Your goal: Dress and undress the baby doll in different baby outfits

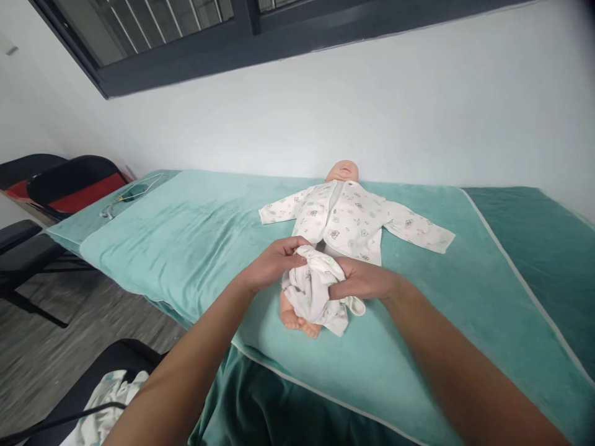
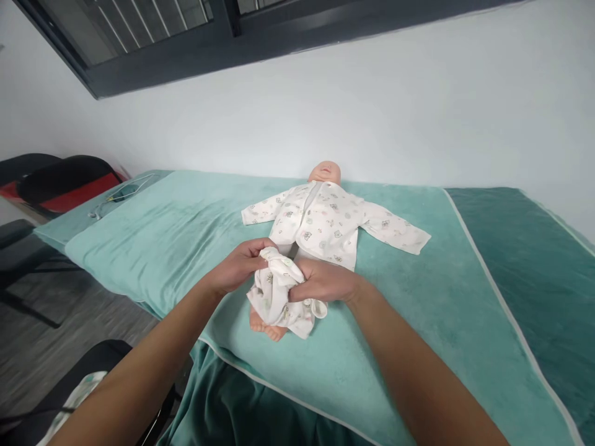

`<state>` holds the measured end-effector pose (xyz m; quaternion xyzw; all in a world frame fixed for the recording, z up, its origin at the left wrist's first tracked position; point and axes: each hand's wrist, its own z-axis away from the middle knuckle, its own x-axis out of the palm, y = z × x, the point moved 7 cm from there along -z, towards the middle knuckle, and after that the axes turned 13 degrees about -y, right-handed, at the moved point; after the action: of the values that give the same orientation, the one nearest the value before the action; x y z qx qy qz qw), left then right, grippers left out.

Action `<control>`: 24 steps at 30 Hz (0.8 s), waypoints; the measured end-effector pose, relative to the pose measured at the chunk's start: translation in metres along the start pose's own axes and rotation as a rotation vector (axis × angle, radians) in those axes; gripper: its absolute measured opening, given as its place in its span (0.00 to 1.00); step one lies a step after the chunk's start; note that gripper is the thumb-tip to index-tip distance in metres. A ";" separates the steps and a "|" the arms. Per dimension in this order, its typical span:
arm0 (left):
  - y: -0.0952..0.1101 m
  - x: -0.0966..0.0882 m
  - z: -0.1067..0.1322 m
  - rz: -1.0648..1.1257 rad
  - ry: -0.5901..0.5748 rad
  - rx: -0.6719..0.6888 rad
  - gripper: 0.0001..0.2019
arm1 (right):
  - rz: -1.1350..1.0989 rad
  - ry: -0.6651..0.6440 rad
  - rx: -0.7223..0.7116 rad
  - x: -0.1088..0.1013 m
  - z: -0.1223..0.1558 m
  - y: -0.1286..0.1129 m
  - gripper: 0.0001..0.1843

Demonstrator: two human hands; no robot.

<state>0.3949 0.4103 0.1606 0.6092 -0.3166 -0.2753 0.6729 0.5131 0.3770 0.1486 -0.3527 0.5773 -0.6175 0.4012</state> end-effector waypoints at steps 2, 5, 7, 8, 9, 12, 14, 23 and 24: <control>0.006 0.003 -0.005 -0.019 0.031 0.041 0.12 | -0.088 0.046 -0.029 -0.003 0.002 0.003 0.10; 0.014 0.006 -0.010 -0.030 0.140 0.087 0.12 | -0.331 0.170 -0.124 -0.010 0.003 0.013 0.16; 0.016 0.004 -0.005 -0.052 0.252 0.095 0.14 | -0.454 0.223 -0.166 -0.012 0.002 0.020 0.19; 0.017 0.001 0.002 -0.063 0.321 0.099 0.15 | -0.487 0.238 -0.178 -0.012 0.001 0.021 0.19; 0.016 -0.002 0.011 -0.074 0.389 0.103 0.14 | -0.505 0.243 -0.187 -0.012 -0.001 0.022 0.19; 0.005 -0.007 0.043 -0.105 0.480 0.100 0.16 | -0.530 0.238 -0.204 -0.011 -0.004 0.020 0.18; -0.007 -0.003 0.059 -0.141 0.404 0.073 0.19 | -0.542 0.230 -0.203 -0.010 -0.005 0.019 0.19; -0.006 -0.006 0.090 -0.141 0.653 0.147 0.14 | -0.531 0.335 -0.157 -0.012 -0.003 0.022 0.16; 0.001 -0.007 0.095 -0.158 0.697 0.165 0.14 | -0.524 0.344 -0.146 -0.012 -0.003 0.022 0.17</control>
<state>0.3180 0.3544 0.1669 0.7413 -0.0414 -0.0758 0.6656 0.5180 0.3890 0.1268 -0.4075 0.5692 -0.7073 0.0986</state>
